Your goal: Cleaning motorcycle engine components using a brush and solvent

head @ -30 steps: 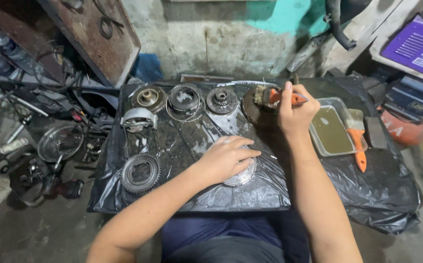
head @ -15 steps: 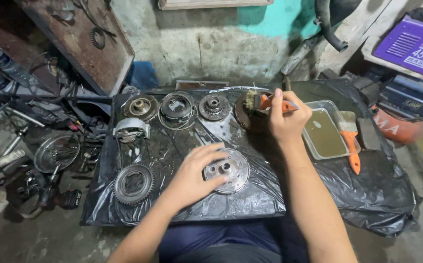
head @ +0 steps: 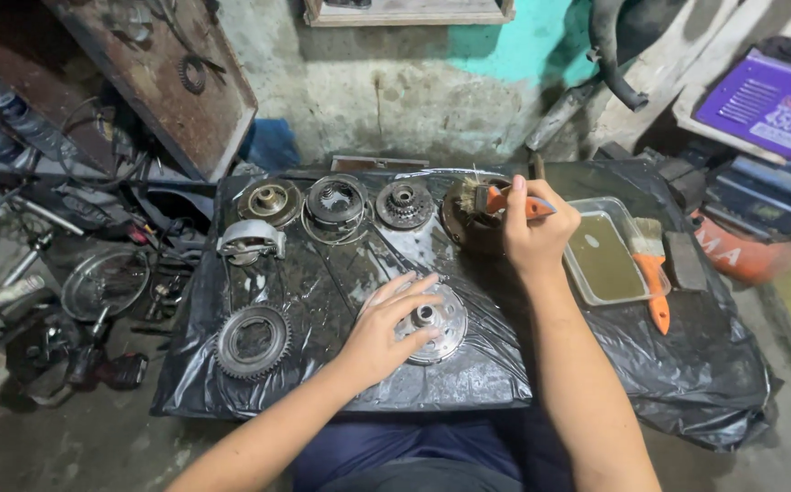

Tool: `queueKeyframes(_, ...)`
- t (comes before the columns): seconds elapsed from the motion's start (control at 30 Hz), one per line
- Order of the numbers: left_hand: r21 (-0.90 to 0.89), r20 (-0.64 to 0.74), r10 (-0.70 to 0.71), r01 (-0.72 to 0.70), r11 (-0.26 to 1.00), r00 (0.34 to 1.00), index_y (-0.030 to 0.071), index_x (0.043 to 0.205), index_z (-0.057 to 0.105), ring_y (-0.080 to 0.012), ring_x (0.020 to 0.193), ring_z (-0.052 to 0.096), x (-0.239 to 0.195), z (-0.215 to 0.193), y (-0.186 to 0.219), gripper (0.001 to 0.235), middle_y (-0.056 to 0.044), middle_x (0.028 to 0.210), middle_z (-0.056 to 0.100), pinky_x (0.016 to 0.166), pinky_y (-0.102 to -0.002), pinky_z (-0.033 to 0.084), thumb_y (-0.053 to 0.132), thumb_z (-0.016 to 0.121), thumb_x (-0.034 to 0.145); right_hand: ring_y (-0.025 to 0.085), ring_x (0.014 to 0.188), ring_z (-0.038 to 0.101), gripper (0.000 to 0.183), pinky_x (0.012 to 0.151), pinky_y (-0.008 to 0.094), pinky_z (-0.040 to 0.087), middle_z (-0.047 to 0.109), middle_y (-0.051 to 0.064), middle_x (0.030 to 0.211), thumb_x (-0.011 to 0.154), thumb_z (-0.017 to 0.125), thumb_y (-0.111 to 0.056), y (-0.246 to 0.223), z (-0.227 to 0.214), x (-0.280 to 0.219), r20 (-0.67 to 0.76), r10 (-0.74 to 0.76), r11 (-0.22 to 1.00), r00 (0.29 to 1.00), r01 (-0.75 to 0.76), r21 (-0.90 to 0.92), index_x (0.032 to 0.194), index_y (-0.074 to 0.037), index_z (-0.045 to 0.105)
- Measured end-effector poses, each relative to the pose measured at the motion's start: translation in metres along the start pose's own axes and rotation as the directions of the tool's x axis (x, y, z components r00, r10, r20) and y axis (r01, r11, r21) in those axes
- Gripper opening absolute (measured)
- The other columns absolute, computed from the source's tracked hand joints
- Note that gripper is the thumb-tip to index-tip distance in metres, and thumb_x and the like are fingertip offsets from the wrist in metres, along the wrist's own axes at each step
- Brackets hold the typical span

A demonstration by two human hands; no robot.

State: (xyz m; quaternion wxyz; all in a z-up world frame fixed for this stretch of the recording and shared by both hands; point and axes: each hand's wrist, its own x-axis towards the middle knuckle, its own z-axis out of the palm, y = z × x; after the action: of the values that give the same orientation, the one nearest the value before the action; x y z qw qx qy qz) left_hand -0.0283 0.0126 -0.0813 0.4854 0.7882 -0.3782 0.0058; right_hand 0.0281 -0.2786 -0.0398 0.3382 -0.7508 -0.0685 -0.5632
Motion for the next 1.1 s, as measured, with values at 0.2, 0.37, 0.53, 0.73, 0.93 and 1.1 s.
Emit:
queueKeyframes(0.2, -0.036, -0.015, -0.047, 0.047, 0.998, 0.999, 0.026, 0.126, 0.083, -0.0442, 0.147, 0.059, 0.001, 0.001, 0.000, 0.037, -0.002, 0.151, 0.074, 0.120, -0.061, 0.045, 0.031, 0.088, 0.090, 0.037, 0.057, 0.066, 0.034, 0.057, 0.036, 0.050, 0.066, 0.012, 0.064, 0.117, 0.071, -0.014, 0.005, 0.000, -0.005, -0.002, 0.011, 1.000, 1.000, -0.011, 0.001, 0.084, -0.011, 0.078)
queueKeyframes(0.37, -0.028, 0.000, -0.011, 0.011, 1.000, 1.000, 0.019, 0.121, 0.081, -0.0477, 0.139, 0.064, 0.004, -0.010, 0.016, 0.032, -0.008, 0.148, 0.077, 0.117, -0.059, 0.047, 0.026, 0.087, 0.090, 0.038, 0.054, 0.063, 0.035, 0.055, 0.037, 0.048, 0.062, 0.013, 0.061, 0.116, 0.072, -0.012, 0.004, 0.001, -0.001, -0.014, -0.002, 1.000, 1.000, 0.002, 0.010, 0.081, -0.010, 0.076)
queueKeyframes(0.53, -0.007, 0.004, 0.004, -0.004, 1.000, 1.000, 0.020, 0.118, 0.081, -0.0435, 0.136, 0.068, 0.004, -0.010, 0.014, 0.031, -0.006, 0.143, 0.080, 0.119, -0.055, 0.047, 0.028, 0.087, 0.089, 0.036, 0.054, 0.062, 0.036, 0.054, 0.036, 0.047, 0.063, 0.014, 0.062, 0.116, 0.072, -0.012, 0.011, 0.002, -0.002, -0.015, 0.013, 1.000, 1.000, -0.012, 0.011, 0.081, -0.010, 0.076)
queueKeyframes(0.73, -0.004, -0.015, -0.006, 0.006, 1.000, 1.000, 0.020, 0.121, 0.081, -0.0491, 0.133, 0.066, 0.005, -0.010, 0.014, 0.034, -0.009, 0.145, 0.078, 0.111, -0.059, 0.052, 0.025, 0.087, 0.088, 0.038, 0.055, 0.061, 0.035, 0.055, 0.038, 0.046, 0.065, 0.016, 0.066, 0.117, 0.071, -0.013, 0.011, 0.000, -0.002, -0.005, 0.008, 1.000, 1.000, -0.008, 0.023, 0.083, -0.010, 0.075)
queueKeyframes(0.93, -0.025, -0.021, 0.043, -0.044, 0.999, 0.999, 0.022, 0.124, 0.081, -0.0461, 0.134, 0.067, 0.004, -0.015, 0.015, 0.032, -0.006, 0.147, 0.078, 0.110, -0.056, 0.054, 0.032, 0.083, 0.094, 0.037, 0.058, 0.066, 0.034, 0.056, 0.037, 0.048, 0.071, 0.014, 0.069, 0.118, 0.071, -0.014, 0.005, -0.002, -0.002, 0.025, 0.050, 0.998, 0.998, -0.051, 0.027, 0.085, -0.011, 0.080)
queueKeyframes(1.1, 0.002, 0.076, 0.089, -0.089, 0.996, 0.993, 0.021, 0.148, 0.071, -0.0548, 0.143, 0.055, 0.003, -0.024, 0.013, 0.076, -0.016, 0.165, 0.060, 0.115, -0.067, 0.045, 0.059, 0.087, 0.085, 0.022, 0.050, 0.059, 0.037, 0.054, 0.031, 0.047, 0.071, 0.013, 0.066, 0.118, 0.068, -0.016, -0.015, 0.001, 0.008, 0.032, 0.087, 0.982, 0.996, -0.092, 0.165, 0.084, -0.010, 0.081)
